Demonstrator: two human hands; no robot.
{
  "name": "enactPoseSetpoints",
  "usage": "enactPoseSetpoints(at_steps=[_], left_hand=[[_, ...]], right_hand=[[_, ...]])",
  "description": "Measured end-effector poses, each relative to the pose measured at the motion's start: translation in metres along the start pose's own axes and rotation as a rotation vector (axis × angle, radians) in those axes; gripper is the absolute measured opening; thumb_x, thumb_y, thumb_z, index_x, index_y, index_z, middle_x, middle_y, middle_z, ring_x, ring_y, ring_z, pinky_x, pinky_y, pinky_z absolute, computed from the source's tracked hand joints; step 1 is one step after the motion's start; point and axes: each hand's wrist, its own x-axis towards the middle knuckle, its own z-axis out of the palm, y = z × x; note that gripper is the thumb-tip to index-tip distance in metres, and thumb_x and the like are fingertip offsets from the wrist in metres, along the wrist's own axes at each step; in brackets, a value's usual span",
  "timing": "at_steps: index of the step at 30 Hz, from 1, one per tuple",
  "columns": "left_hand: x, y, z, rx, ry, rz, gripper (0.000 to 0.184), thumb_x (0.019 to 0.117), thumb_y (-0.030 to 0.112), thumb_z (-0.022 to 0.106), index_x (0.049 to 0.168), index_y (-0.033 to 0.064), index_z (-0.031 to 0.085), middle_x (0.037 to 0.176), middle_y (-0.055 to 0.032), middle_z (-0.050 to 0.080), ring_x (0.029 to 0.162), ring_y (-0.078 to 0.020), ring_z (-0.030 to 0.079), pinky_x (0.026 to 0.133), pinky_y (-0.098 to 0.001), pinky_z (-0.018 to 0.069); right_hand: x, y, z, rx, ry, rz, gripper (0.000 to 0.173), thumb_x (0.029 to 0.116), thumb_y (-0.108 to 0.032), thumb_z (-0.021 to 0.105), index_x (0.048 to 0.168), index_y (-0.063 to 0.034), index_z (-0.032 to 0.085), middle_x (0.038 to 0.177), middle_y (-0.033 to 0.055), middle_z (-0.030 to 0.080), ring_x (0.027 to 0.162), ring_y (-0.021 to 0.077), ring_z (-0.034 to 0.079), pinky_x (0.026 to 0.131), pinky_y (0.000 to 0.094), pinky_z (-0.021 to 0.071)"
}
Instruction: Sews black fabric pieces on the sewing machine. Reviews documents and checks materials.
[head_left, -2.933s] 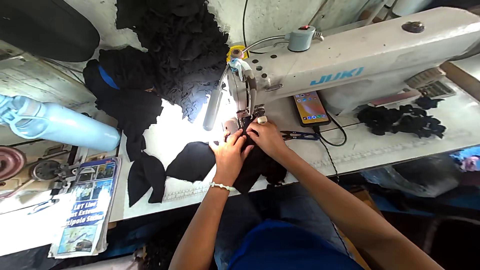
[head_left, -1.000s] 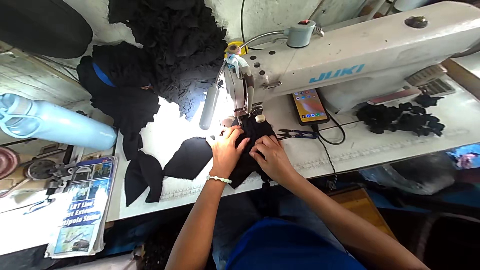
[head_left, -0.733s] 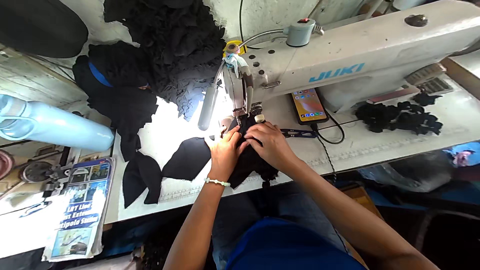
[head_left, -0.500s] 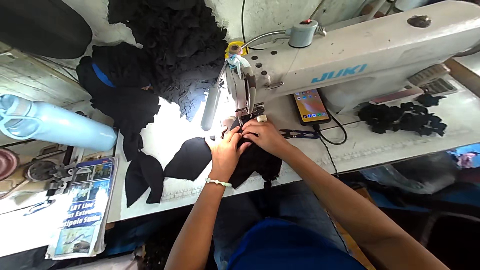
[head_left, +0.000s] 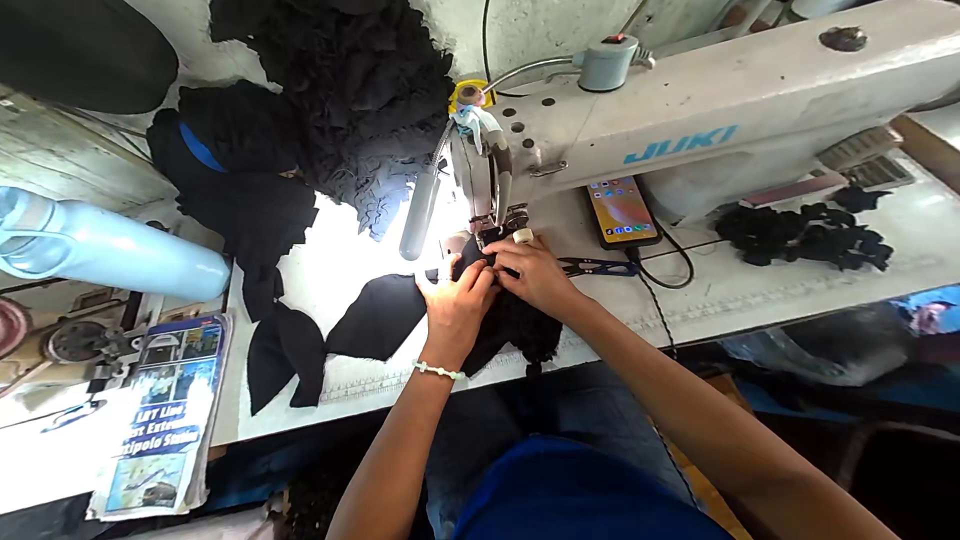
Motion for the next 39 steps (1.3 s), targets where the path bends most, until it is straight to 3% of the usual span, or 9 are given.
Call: enactPoseSetpoints(at_steps=[5, 11, 16, 21, 29, 32, 35, 37, 39], left_hand=[[-0.002, 0.003, -0.001, 0.046, -0.015, -0.041, 0.017, 0.0918, 0.036, 0.072, 0.100, 0.0224, 0.079, 0.109, 0.0020, 0.076, 0.118, -0.0360, 0.065, 0.094, -0.0761, 0.0336], [-0.002, 0.007, -0.003, 0.019, -0.040, -0.090, 0.017, 0.0931, 0.035, 0.071, 0.091, 0.0204, 0.080, 0.118, 0.0008, 0.076, 0.124, -0.0400, 0.063, 0.097, -0.0825, 0.0286], [0.007, -0.002, -0.002, -0.036, -0.082, -0.122, 0.017, 0.0922, 0.033, 0.072, 0.095, 0.0180, 0.080, 0.124, 0.0001, 0.074, 0.126, -0.0423, 0.061, 0.098, -0.0827, 0.0259], [0.023, -0.017, 0.004, -0.084, -0.131, -0.089, 0.020, 0.0953, 0.028, 0.071, 0.097, 0.0098, 0.079, 0.128, -0.0047, 0.072, 0.123, -0.0361, 0.064, 0.098, -0.0673, 0.0432], [0.022, -0.018, 0.009, -0.076, -0.073, -0.073, 0.020, 0.0953, 0.026, 0.071, 0.108, 0.0107, 0.076, 0.124, -0.0066, 0.073, 0.111, -0.0294, 0.070, 0.089, -0.0595, 0.0502], [0.021, -0.018, 0.010, -0.102, -0.067, -0.076, 0.022, 0.0954, 0.024, 0.070, 0.113, 0.0137, 0.077, 0.126, -0.0056, 0.073, 0.116, -0.0299, 0.068, 0.094, -0.0645, 0.0446], [0.019, -0.016, 0.010, -0.086, -0.033, -0.081, 0.026, 0.0934, 0.026, 0.073, 0.114, 0.0119, 0.077, 0.121, -0.0056, 0.075, 0.112, -0.0280, 0.071, 0.096, -0.0632, 0.0471], [0.019, -0.014, 0.010, -0.082, -0.017, -0.093, 0.031, 0.0912, 0.026, 0.075, 0.116, 0.0084, 0.076, 0.115, -0.0086, 0.076, 0.106, -0.0319, 0.072, 0.092, -0.0655, 0.0451], [0.019, -0.015, 0.008, -0.037, -0.016, -0.083, 0.031, 0.0907, 0.029, 0.076, 0.113, 0.0078, 0.075, 0.109, -0.0084, 0.077, 0.098, -0.0304, 0.074, 0.084, -0.0572, 0.0532]], right_hand=[[-0.001, 0.001, 0.001, -0.075, 0.004, -0.050, 0.006, 0.0888, -0.003, 0.068, 0.087, -0.0022, 0.074, 0.113, 0.0084, 0.075, 0.113, 0.0342, 0.065, 0.094, 0.0573, 0.0455], [0.001, -0.003, 0.001, 0.010, 0.019, 0.105, 0.010, 0.0896, -0.004, 0.067, 0.092, -0.0041, 0.076, 0.107, 0.0081, 0.075, 0.108, 0.0339, 0.065, 0.092, 0.0591, 0.0432], [0.016, -0.006, -0.003, 0.014, -0.009, 0.237, 0.006, 0.0898, -0.006, 0.071, 0.090, -0.0047, 0.077, 0.106, 0.0118, 0.075, 0.111, 0.0384, 0.062, 0.096, 0.0619, 0.0406], [0.035, -0.003, -0.002, 0.017, 0.006, 0.375, 0.017, 0.0933, -0.016, 0.073, 0.097, -0.0005, 0.077, 0.106, 0.0189, 0.073, 0.114, 0.0405, 0.062, 0.103, 0.0619, 0.0381], [0.031, 0.001, 0.001, 0.035, 0.042, 0.329, 0.021, 0.0931, -0.016, 0.075, 0.104, 0.0019, 0.075, 0.116, 0.0212, 0.071, 0.119, 0.0420, 0.059, 0.106, 0.0628, 0.0361], [0.033, 0.000, 0.000, 0.045, 0.016, 0.355, 0.022, 0.0937, -0.016, 0.074, 0.106, 0.0027, 0.075, 0.119, 0.0217, 0.070, 0.121, 0.0427, 0.058, 0.106, 0.0632, 0.0345], [0.034, 0.001, -0.001, 0.051, 0.005, 0.367, 0.025, 0.0933, -0.017, 0.075, 0.107, 0.0041, 0.074, 0.118, 0.0241, 0.069, 0.119, 0.0443, 0.058, 0.105, 0.0637, 0.0359], [0.034, 0.002, -0.003, 0.081, 0.006, 0.378, 0.026, 0.0922, -0.017, 0.077, 0.108, 0.0039, 0.074, 0.118, 0.0250, 0.068, 0.120, 0.0453, 0.058, 0.105, 0.0652, 0.0359], [0.034, 0.003, -0.003, 0.110, 0.019, 0.374, 0.027, 0.0911, -0.016, 0.078, 0.110, 0.0033, 0.073, 0.119, 0.0248, 0.068, 0.121, 0.0455, 0.057, 0.105, 0.0665, 0.0352]])
